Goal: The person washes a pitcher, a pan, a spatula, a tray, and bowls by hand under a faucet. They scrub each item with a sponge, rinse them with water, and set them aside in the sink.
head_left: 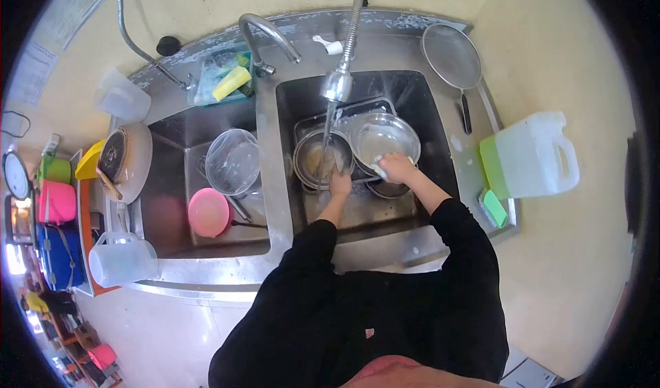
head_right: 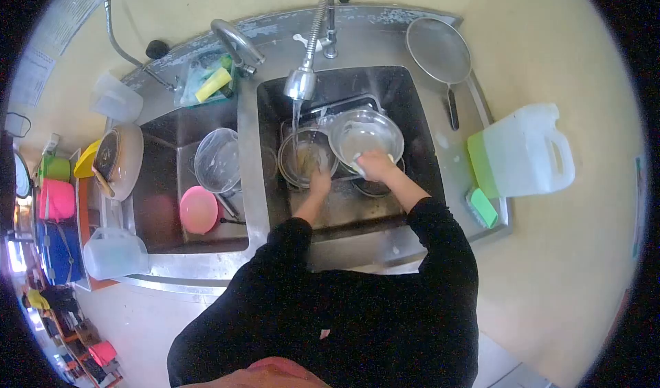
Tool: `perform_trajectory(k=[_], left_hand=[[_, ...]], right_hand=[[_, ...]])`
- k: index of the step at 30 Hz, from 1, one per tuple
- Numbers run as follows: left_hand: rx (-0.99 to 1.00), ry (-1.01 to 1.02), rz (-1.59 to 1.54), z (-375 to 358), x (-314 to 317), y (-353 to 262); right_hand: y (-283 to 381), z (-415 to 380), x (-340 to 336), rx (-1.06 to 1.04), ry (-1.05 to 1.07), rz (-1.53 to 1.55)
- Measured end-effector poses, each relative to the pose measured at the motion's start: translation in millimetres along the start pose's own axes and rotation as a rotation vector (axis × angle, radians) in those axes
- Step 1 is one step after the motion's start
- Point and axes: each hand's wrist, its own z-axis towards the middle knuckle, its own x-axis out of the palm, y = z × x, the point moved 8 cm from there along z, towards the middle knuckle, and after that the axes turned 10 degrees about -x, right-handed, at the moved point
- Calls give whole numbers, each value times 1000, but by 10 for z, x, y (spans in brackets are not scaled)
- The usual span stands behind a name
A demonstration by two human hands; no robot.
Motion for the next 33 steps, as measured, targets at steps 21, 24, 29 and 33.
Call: perform_trajectory(k=[21, 24, 29, 33], left_hand=[[517, -46, 866, -275, -306, -663], [581, -127, 865, -524, -641, -1024], [446, -197, 631, -662, -1022, -1200], [288, -210, 317, -832, -1439, -1351]], right_hand=[[-628, -67, 344, 410, 233, -285], [-705, -165, 346, 458, -63, 258], [-318, -149, 360, 579, -299, 915], [-23, 212, 488, 640, -711, 1146]])
